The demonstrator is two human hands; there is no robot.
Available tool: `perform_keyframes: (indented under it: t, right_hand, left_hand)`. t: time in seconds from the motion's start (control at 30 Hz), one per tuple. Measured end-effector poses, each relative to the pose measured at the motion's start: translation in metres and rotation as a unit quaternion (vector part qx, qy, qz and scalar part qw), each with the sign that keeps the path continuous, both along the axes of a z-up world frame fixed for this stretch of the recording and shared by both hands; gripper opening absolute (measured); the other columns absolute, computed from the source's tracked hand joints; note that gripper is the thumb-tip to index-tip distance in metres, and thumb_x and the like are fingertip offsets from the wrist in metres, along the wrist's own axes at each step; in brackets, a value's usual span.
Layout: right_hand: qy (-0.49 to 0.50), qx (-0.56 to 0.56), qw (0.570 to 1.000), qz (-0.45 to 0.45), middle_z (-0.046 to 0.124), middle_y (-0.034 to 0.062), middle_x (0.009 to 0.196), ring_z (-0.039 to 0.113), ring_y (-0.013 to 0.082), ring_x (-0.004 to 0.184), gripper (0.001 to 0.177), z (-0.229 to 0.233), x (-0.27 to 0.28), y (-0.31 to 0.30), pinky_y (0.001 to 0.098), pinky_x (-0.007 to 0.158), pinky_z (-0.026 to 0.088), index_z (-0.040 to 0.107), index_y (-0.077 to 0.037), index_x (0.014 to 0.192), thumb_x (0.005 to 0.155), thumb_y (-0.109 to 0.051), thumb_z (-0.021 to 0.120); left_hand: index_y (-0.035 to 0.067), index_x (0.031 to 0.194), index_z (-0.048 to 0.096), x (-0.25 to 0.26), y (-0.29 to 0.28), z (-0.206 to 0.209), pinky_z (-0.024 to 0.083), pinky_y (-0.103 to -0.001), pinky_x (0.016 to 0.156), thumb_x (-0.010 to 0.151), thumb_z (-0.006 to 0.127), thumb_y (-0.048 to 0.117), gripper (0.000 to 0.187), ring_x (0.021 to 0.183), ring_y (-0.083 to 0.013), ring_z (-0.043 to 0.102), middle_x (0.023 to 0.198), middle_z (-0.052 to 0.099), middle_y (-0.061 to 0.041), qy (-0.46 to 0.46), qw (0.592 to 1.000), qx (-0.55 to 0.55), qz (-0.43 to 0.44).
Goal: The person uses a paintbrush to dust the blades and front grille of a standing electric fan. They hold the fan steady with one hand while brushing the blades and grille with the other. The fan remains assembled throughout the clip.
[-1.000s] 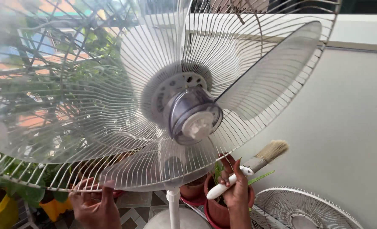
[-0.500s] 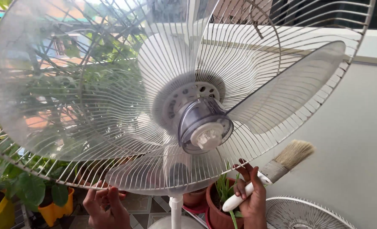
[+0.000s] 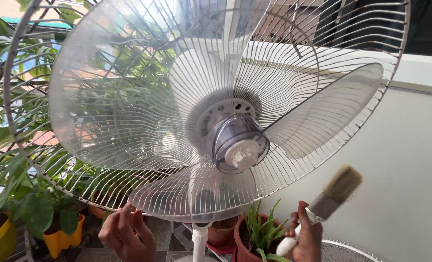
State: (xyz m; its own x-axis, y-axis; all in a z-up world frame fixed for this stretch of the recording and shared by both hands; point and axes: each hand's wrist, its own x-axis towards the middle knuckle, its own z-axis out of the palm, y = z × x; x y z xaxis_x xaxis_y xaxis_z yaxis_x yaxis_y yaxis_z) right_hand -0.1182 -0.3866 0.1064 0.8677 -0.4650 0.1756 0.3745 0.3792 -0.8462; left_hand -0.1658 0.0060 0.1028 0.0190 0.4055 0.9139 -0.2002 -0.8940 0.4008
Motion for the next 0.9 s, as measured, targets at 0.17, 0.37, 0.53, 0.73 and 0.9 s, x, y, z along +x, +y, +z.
perform_keyframes:
  t: [0.17,0.37,0.53,0.73,0.9]
  right_hand:
    - [-0.012,-0.137,0.98,-0.143,0.058,0.0153,0.096,0.052,0.0179,0.051,0.062,0.002,-0.012,-0.043,0.0362,0.041,0.047,0.018,0.001,0.131,0.091,-0.008,0.065]
    - [-0.054,-0.15,0.977,-0.141,0.06,0.0196,0.099,0.057,0.0172,0.058,0.051,0.017,-0.065,-0.049,0.0367,0.045,0.048,0.027,-0.003,0.136,0.096,-0.008,0.058]
    - [-0.021,-0.217,0.974,-0.068,0.065,0.0215,0.099,0.06,0.0194,0.059,0.051,0.023,-0.097,-0.043,0.0373,0.048,0.05,0.035,-0.002,0.138,0.095,-0.012,0.061]
    - [0.058,-0.301,0.949,0.08,0.07,0.0239,0.099,0.064,0.0221,0.06,0.052,0.033,-0.106,-0.013,0.0379,0.051,0.053,0.046,-0.002,0.14,0.094,-0.016,0.065]
    - [0.075,-0.285,0.944,0.146,0.075,0.025,0.094,0.065,0.0216,0.058,0.05,0.054,-0.095,0.025,0.036,0.051,0.051,0.057,0.0,0.135,0.091,-0.021,0.066]
  left_hand:
    - [0.005,0.145,0.056,-0.019,-0.01,0.006,0.061,-0.03,0.078,0.102,0.06,0.013,0.043,0.117,-0.0207,0.057,0.138,0.042,-0.017,0.039,0.987,-0.088,-0.127]
    - [0.006,0.14,0.057,-0.03,-0.019,0.017,0.06,-0.037,0.097,0.083,0.083,0.029,0.067,0.128,-0.0285,0.051,0.135,0.042,-0.017,0.055,0.991,-0.082,-0.091]
    - [0.008,0.14,0.059,-0.036,-0.021,0.023,0.059,-0.038,0.1,0.083,0.086,0.028,0.067,0.13,-0.0273,0.05,0.135,0.042,-0.015,0.078,0.989,-0.098,-0.08]
    - [0.009,0.139,0.06,-0.037,-0.028,0.027,0.062,-0.032,0.094,0.085,0.085,0.027,0.062,0.126,-0.0214,0.053,0.136,0.04,-0.012,0.024,0.973,-0.159,-0.163]
    - [0.008,0.141,0.061,-0.04,-0.029,0.027,0.057,-0.032,0.103,0.092,0.086,0.02,0.056,0.127,-0.0205,0.051,0.139,0.043,-0.011,0.016,0.978,-0.144,-0.147]
